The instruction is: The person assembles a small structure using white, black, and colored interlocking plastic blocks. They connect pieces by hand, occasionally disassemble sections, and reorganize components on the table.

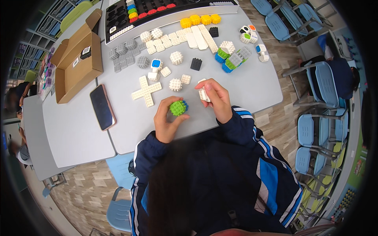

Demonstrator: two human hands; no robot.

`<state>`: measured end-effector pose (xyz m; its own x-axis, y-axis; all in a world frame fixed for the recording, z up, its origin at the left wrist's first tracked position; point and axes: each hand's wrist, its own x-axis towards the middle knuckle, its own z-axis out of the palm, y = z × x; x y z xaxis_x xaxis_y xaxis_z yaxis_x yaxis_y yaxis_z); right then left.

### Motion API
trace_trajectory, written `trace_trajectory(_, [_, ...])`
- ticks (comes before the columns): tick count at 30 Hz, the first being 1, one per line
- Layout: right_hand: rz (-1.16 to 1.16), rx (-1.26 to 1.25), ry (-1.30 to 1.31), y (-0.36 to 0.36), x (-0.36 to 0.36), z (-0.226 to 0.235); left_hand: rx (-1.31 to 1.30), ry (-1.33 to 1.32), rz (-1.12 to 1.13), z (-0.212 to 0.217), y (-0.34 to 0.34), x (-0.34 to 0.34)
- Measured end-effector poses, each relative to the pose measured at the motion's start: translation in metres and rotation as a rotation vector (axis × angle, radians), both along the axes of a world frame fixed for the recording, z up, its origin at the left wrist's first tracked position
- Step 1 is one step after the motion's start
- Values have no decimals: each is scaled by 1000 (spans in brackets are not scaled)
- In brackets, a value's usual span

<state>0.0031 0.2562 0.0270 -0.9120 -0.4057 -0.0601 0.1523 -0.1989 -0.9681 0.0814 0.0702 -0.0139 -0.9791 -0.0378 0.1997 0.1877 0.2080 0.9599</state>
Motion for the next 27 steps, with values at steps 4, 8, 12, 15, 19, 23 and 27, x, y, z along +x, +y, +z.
trace_trajectory(4, [-27, -23, 7, -4, 6, 9, -63, 37, 42, 12, 6, -3])
trace_trajectory(8, [-22, -7, 63, -6, 18, 5, -273, 239, 148, 38, 7, -4])
trace_trajectory(12, [-123, 5, 347, -22, 38, 13, -586, 394, 196, 60, 19, -2])
trace_trajectory(15, [-227, -151, 473, -38, 46, -3, -555, 383, 234, 55, 35, -8])
trace_trajectory(19, [-283, -243, 305, -37, 49, 3, -594, 286, 175, 61, 41, -6])
trace_trajectory(23, [-306, -275, 375, -36, 52, 0, -576, 319, 77, 67, 39, -5])
trace_trajectory(27, [-273, -154, 493, -30, 51, 1, -418, 260, 31, 71, 37, -3])
